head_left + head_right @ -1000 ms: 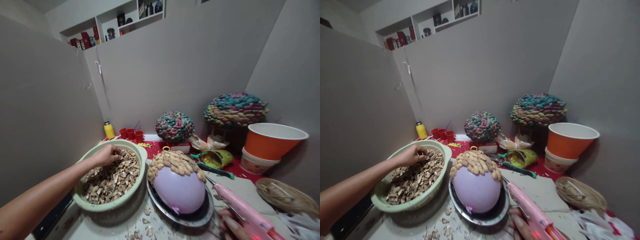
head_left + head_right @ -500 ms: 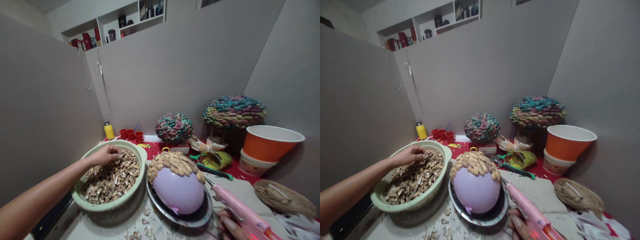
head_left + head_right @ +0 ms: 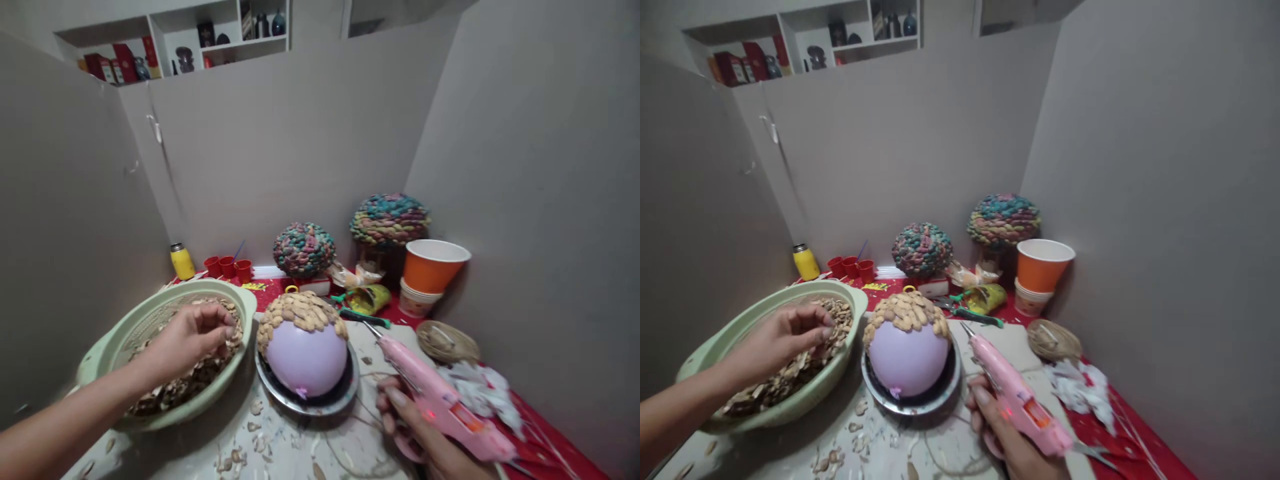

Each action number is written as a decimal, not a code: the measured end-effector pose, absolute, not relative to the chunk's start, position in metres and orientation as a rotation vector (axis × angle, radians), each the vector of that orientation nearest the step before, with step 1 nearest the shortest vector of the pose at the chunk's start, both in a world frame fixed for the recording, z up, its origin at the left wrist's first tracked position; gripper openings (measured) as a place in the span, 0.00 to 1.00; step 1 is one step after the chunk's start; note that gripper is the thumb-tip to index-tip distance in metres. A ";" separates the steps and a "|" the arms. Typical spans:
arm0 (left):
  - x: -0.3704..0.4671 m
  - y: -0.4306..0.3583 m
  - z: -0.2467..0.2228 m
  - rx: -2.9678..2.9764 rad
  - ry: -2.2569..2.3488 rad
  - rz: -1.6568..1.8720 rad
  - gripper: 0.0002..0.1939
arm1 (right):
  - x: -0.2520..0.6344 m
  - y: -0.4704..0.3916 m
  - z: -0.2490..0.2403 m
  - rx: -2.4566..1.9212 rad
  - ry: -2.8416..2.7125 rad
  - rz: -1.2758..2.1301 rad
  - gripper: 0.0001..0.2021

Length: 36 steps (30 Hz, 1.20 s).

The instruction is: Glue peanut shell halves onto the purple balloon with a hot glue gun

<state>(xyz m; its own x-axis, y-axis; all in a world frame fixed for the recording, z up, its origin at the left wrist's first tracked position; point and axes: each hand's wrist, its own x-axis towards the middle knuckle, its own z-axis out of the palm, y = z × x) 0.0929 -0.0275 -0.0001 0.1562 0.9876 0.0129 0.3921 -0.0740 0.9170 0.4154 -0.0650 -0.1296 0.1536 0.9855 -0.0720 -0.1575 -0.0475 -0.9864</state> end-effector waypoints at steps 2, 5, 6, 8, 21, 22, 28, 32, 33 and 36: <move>0.117 -0.043 -0.001 1.599 1.259 0.828 0.07 | 0.408 -0.070 -0.125 -1.146 -0.928 1.211 0.24; 0.153 -0.057 -0.008 1.527 1.154 0.746 0.11 | 0.402 -0.076 -0.123 -1.088 -0.989 1.219 0.25; 0.164 -0.059 -0.012 1.503 1.129 0.723 0.12 | 0.402 -0.078 -0.122 -1.064 -1.034 1.225 0.25; 0.184 -0.061 -0.021 1.467 1.084 0.685 0.13 | 0.402 -0.081 -0.119 -1.026 -1.136 1.252 0.24; 0.220 -0.051 -0.048 1.416 0.932 0.586 0.20 | 0.405 -0.078 -0.106 -0.877 -1.426 1.365 0.20; 0.219 -0.052 -0.048 1.397 0.927 0.588 0.20 | 0.405 -0.078 -0.105 -0.879 -1.439 1.360 0.19; 0.216 -0.059 -0.043 1.271 0.848 0.675 0.20 | 0.405 -0.080 -0.102 -0.925 -1.306 1.480 0.24; 0.216 -0.063 -0.054 1.208 0.766 0.762 0.16 | 0.404 -0.081 -0.100 -0.930 -1.184 1.508 0.26; 0.216 -0.063 -0.057 1.204 0.753 0.774 0.16 | 0.403 -0.081 -0.100 -0.934 -1.178 1.506 0.27; 0.218 -0.066 -0.065 1.193 0.709 0.797 0.13 | 0.402 -0.081 -0.099 -0.931 -1.210 1.505 0.27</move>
<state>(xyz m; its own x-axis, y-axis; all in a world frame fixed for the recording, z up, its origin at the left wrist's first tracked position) 0.2184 -0.0656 -0.0649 0.5427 0.8378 -0.0602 -0.1581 0.1723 0.9723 0.4020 -0.0808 -0.0991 -0.2513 0.9679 0.0047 -0.2119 -0.0502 -0.9760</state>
